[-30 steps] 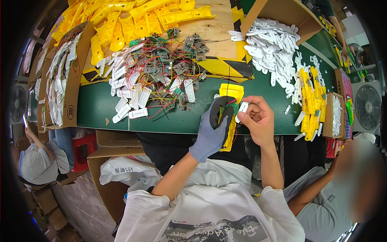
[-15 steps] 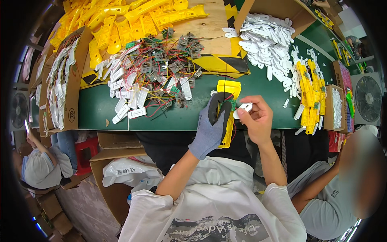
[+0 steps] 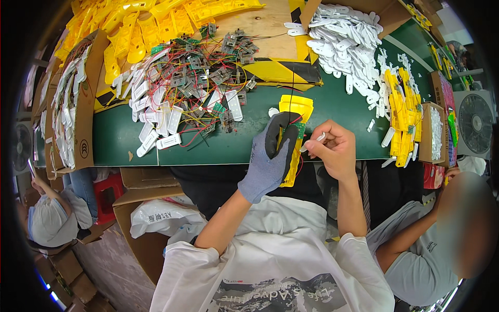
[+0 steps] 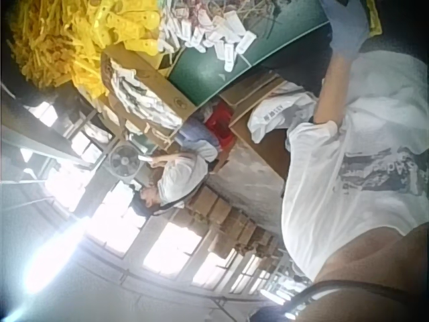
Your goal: The worker is assembling internal PCBs and components into yellow plastic flashlight housings at a factory workstation.
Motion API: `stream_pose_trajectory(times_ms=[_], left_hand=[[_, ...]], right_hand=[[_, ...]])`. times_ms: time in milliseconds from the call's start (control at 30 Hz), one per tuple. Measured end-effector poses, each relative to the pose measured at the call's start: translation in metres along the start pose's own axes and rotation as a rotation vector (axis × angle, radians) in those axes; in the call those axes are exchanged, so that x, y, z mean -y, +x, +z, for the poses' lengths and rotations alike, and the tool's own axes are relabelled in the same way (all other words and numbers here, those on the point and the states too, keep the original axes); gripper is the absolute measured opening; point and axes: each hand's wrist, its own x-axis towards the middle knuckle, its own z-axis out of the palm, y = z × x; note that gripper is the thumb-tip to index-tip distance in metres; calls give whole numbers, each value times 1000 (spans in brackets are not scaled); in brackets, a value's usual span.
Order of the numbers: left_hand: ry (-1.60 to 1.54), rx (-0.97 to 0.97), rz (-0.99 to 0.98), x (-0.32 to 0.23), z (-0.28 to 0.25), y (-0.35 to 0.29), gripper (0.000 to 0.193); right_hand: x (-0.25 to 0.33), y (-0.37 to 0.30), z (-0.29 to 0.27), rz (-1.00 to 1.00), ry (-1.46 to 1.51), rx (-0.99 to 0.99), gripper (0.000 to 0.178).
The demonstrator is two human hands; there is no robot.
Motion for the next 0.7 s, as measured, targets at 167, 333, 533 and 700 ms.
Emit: stream_pose_trajectory(times_ms=[167,333,533,700], left_hand=[[70,-4,1,-5,0,-1,26],[57,-31,9,-10,2,-5,27],[166,-19,70,-7,4,-4,27],[149,-27,92,-6,4,-5,28]], right_hand=[[4,0,23,-44,77,-133,24],[-3,-2,25,-89,18,-128,41],[-9,-5,27,-236,-120,-147,44],[-9,-14,38,-211,-165,-194,42]])
